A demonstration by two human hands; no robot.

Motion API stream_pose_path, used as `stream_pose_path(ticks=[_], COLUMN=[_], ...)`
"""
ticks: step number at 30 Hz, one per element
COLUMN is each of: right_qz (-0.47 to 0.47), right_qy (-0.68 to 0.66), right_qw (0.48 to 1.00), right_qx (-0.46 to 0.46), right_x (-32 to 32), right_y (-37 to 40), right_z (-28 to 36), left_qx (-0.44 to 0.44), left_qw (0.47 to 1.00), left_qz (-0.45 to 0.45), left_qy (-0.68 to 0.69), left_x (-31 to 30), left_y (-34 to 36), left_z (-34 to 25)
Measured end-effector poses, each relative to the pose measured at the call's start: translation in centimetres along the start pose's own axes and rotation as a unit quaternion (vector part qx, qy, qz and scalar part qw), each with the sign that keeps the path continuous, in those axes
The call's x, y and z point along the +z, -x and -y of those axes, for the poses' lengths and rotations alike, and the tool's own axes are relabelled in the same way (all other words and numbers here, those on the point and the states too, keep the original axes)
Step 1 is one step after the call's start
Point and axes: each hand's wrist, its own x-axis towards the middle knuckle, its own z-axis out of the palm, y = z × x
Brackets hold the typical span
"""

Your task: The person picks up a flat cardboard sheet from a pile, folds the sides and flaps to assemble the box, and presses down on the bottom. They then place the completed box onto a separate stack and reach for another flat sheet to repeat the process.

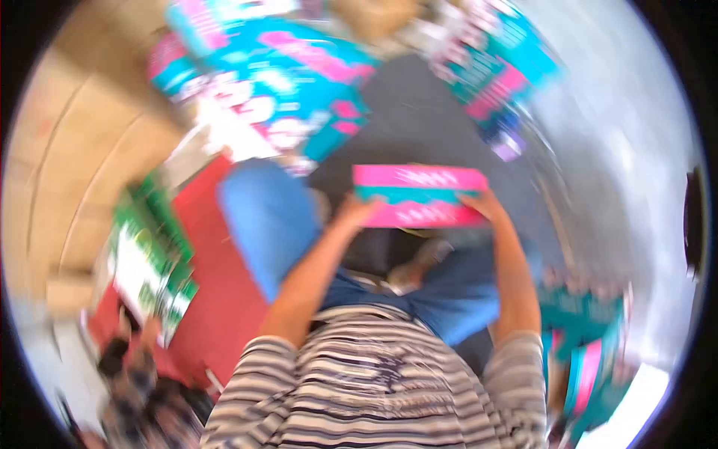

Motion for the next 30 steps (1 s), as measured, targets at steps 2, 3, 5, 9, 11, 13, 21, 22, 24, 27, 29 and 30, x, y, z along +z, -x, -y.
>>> stream_pose_path(ticks=[2,3,5,9,11,13,21,22,24,27,29,30], right_qz=[-0.02,-0.051,-0.14,-0.217,-0.334,-0.431,-0.743,-0.776,-0.787,-0.808,-0.815,-0.813], right_qy=[-0.025,0.026,0.108,0.097,0.067,0.053,0.029,0.05,-0.017,-0.028,-0.034,-0.031], right_qw=[0.999,0.998,0.984,0.968,0.94,0.897,0.658,0.614,0.594,0.57,0.567,0.575], right_qx=[-0.004,0.018,-0.007,0.085,-0.01,-0.081,-0.118,-0.137,-0.165,-0.148,-0.114,-0.089], right_x=[-0.1,-0.5,-0.8,-3.3,-3.8,-3.2,-11.4,-11.8,-11.4,-11.6,-11.3,-11.1], right_y=[0.5,1.6,1.4,6.4,9.1,15.8,44.3,47.3,52.4,58.6,61.9,62.9], right_z=[-1.2,-0.1,-1.4,2.4,3.8,6.1,3.3,0.9,-1.8,-6.5,-10.0,-11.7], left_qx=[-0.084,-0.102,-0.095,-0.03,0.176,0.277,0.548,0.548,0.617,0.687,0.718,0.723], left_qw=[0.991,0.99,0.991,0.997,0.981,0.958,0.805,0.792,0.732,0.654,0.612,0.612], left_qz=[0.057,0.044,0.048,0.053,0.013,0.002,0.212,0.254,0.275,0.311,0.327,0.319], left_qy=[0.09,0.084,0.078,0.055,0.077,0.078,0.078,0.089,0.086,0.064,0.058,0.046], left_x=[0.2,0.4,0.8,1.0,0.8,1.2,18.9,21.8,26.7,33.7,37.0,38.0], left_y=[0.6,0.3,0.3,-0.2,-2.3,1.1,12.2,13.9,17.5,21.0,23.2,24.4], left_z=[-0.5,-0.8,-1.6,-2.0,-0.8,-3.4,-24.1,-25.7,-28.1,-29.6,-29.5,-29.4])
